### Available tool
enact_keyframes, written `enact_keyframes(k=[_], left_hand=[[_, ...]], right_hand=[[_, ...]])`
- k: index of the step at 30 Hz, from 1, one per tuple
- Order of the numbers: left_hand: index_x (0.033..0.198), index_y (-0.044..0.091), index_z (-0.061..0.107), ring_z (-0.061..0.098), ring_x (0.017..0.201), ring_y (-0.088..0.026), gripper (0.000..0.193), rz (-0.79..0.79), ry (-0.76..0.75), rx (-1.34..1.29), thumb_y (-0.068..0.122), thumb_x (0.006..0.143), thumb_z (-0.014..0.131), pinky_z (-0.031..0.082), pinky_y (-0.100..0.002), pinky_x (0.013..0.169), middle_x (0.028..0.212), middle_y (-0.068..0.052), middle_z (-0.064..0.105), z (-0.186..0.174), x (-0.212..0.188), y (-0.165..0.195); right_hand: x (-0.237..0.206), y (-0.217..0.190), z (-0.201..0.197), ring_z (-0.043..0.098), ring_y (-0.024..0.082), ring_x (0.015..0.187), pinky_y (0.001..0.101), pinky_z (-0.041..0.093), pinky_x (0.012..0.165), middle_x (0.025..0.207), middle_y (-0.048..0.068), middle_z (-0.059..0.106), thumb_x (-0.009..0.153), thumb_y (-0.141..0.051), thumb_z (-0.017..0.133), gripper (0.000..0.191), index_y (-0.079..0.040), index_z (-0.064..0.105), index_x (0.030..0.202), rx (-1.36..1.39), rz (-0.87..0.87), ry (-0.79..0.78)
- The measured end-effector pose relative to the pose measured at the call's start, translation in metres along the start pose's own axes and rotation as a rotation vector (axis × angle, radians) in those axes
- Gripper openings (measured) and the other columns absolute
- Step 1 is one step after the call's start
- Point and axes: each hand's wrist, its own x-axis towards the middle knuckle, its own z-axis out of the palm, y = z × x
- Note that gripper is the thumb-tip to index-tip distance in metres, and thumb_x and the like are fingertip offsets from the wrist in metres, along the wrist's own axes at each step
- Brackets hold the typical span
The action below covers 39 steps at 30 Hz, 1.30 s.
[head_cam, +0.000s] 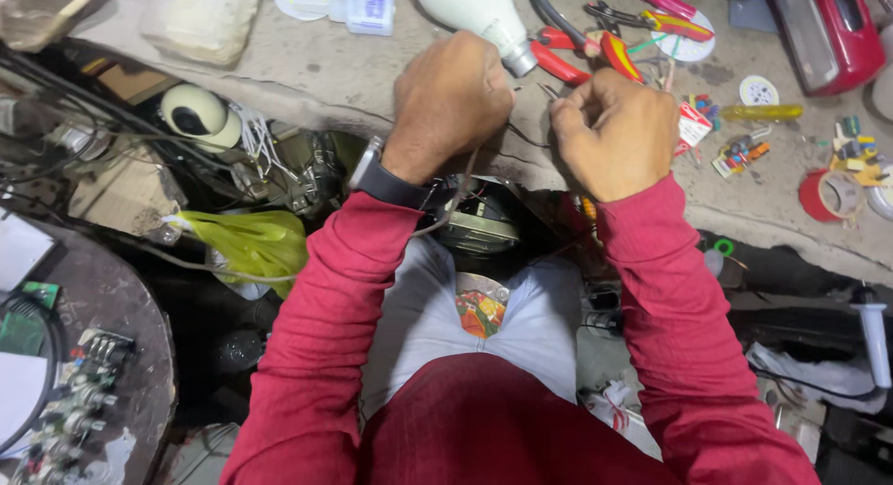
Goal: The person sits at a cluttered workbench and repairs an LED bulb. They open the bulb's plastic diffuser, apply glue from a small bottle to the bulb body, solder and adjust wires on the bulb's base, test the bulb while it lights brightly, then reattach the diffuser and hold up the LED board.
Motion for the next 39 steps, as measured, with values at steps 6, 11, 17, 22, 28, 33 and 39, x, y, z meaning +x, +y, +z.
enact_keyframes(k=[6, 11, 17, 22, 28, 33, 39], left_hand=[[0.07, 0.01, 0.071, 0.068, 0.072, -0.04, 0.012, 0.013, 0.003, 0.021, 0.018, 0.079, 0.071, 0.053, -0.052, 0.064, 0.071, -0.016, 0.069, -0.007, -0.003, 0.008], [0.071, 0.011, 0.07, 0.068, 0.069, -0.038, 0.019, 0.072, 0.132, -0.035, 0.024, 0.079, 0.08, 0.05, -0.051, 0.059, 0.068, -0.011, 0.07, -0.01, -0.02, 0.019], [0.079, 0.01, 0.07, 0.069, 0.069, -0.035, 0.014, 0.038, 0.154, -0.075, 0.022, 0.083, 0.076, 0.05, -0.049, 0.06, 0.069, -0.009, 0.07, -0.012, -0.027, 0.024], [0.078, 0.01, 0.071, 0.069, 0.067, -0.034, 0.013, 0.014, 0.15, -0.071, 0.021, 0.084, 0.076, 0.051, -0.048, 0.06, 0.066, -0.009, 0.069, -0.013, -0.027, 0.027], [0.077, 0.01, 0.07, 0.07, 0.066, -0.032, 0.013, -0.015, 0.151, -0.11, 0.02, 0.083, 0.074, 0.052, -0.046, 0.06, 0.066, -0.008, 0.07, -0.013, -0.028, 0.028], [0.077, 0.01, 0.07, 0.07, 0.067, -0.034, 0.013, 0.0, 0.165, -0.09, 0.02, 0.083, 0.074, 0.052, -0.046, 0.06, 0.067, -0.009, 0.069, -0.013, -0.027, 0.029], [0.074, 0.011, 0.068, 0.07, 0.067, -0.035, 0.015, 0.023, 0.205, -0.068, 0.022, 0.084, 0.072, 0.053, -0.047, 0.06, 0.068, -0.01, 0.07, -0.011, -0.028, 0.029]], right_hand=[[0.001, -0.005, 0.002, 0.067, 0.025, 0.057, 0.0385, 0.05, 0.058, 0.068, 0.01, 0.069, 0.091, -0.02, 0.078, 0.02, -0.006, 0.07, 0.08, 0.055, 0.038, 0.013], [0.002, -0.006, 0.004, 0.067, 0.026, 0.058, 0.0391, 0.05, 0.058, 0.068, 0.011, 0.069, 0.092, -0.017, 0.08, 0.021, -0.005, 0.068, 0.079, 0.033, -0.022, 0.036], [0.006, -0.005, 0.006, 0.068, 0.028, 0.06, 0.0406, 0.052, 0.06, 0.07, 0.012, 0.07, 0.092, -0.017, 0.08, 0.02, -0.005, 0.069, 0.08, 0.041, -0.036, 0.028], [0.008, -0.01, 0.006, 0.07, 0.03, 0.064, 0.0417, 0.053, 0.062, 0.073, 0.013, 0.071, 0.093, -0.016, 0.078, 0.019, -0.004, 0.069, 0.081, 0.052, -0.046, 0.044], [0.01, -0.016, 0.004, 0.07, 0.029, 0.062, 0.0408, 0.053, 0.062, 0.071, 0.013, 0.07, 0.094, -0.018, 0.077, 0.02, -0.004, 0.07, 0.082, 0.044, 0.013, 0.01], [0.011, -0.018, 0.003, 0.068, 0.027, 0.059, 0.0404, 0.052, 0.061, 0.069, 0.011, 0.07, 0.093, -0.02, 0.076, 0.02, -0.005, 0.07, 0.082, 0.036, 0.022, -0.004], [0.011, -0.014, 0.005, 0.068, 0.027, 0.059, 0.04, 0.051, 0.061, 0.068, 0.01, 0.07, 0.093, -0.024, 0.074, 0.022, -0.006, 0.071, 0.081, 0.042, 0.035, -0.022]])
